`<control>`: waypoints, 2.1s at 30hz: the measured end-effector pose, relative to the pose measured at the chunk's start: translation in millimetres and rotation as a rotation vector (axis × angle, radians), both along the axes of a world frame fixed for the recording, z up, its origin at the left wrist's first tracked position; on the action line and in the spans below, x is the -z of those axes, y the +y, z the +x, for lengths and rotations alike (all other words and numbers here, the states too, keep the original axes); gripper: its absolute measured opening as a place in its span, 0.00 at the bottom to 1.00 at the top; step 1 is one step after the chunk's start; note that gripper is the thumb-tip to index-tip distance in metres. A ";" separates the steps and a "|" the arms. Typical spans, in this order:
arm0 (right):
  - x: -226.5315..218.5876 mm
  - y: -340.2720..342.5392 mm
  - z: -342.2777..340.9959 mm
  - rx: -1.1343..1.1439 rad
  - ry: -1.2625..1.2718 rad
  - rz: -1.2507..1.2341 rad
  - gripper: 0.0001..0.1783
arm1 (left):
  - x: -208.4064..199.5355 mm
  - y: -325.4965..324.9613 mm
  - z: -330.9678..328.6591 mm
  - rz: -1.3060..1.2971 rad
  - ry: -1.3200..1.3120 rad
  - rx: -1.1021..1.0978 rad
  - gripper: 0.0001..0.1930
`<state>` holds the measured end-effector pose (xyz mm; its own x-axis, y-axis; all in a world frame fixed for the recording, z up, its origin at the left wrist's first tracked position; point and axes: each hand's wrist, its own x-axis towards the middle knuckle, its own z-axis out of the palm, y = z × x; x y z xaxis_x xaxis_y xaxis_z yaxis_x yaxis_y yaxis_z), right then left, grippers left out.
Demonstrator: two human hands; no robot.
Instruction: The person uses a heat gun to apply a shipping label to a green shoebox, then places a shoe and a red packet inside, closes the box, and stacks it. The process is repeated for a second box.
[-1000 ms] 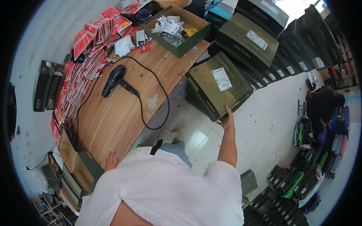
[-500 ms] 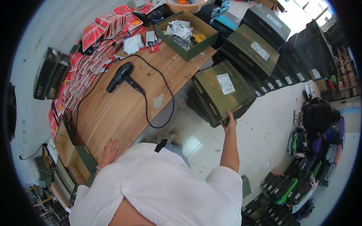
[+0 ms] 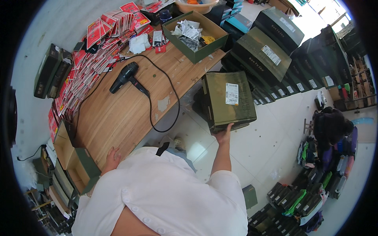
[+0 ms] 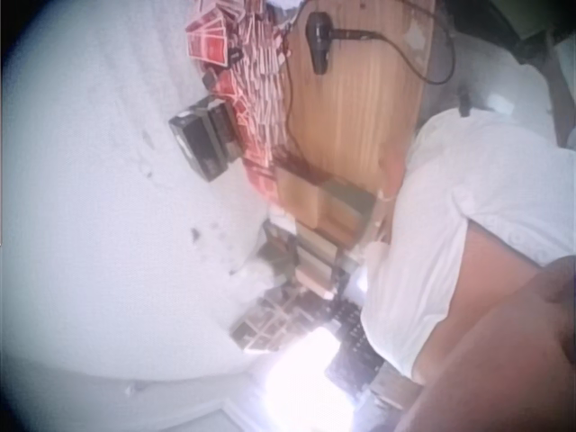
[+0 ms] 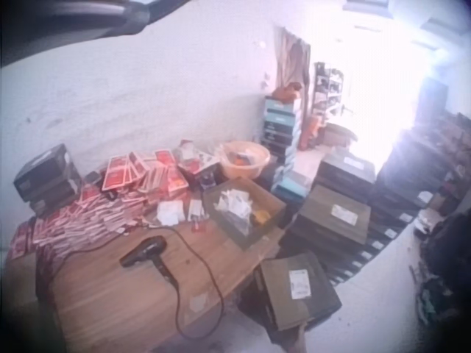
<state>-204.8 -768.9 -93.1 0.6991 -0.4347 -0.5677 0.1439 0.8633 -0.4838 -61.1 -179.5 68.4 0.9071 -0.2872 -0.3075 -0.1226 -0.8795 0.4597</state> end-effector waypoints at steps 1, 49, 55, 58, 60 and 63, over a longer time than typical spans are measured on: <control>0.4 -4.7 0.1 -0.012 -0.012 0.008 0.64 | -5.8 -1.8 2.3 0.009 -0.008 -0.004 0.21; -340.2 243.8 -58.3 -0.054 0.522 -0.255 0.31 | 100.3 -59.7 76.8 -1.298 1.063 -0.579 0.29; -287.3 298.5 75.2 -0.618 0.512 -0.448 0.30 | 41.6 48.6 122.6 -1.338 0.941 -0.481 0.36; -237.1 321.9 159.0 -0.936 0.388 -0.504 0.36 | 39.6 116.9 111.1 -1.241 0.605 -0.561 0.39; -200.2 336.9 198.2 -1.095 0.246 -0.688 0.45 | 44.8 143.6 101.2 -1.141 0.470 -0.658 0.42; -140.7 352.1 226.3 -1.001 0.270 -0.900 0.42 | 52.3 155.6 81.2 -0.868 0.272 -0.735 0.46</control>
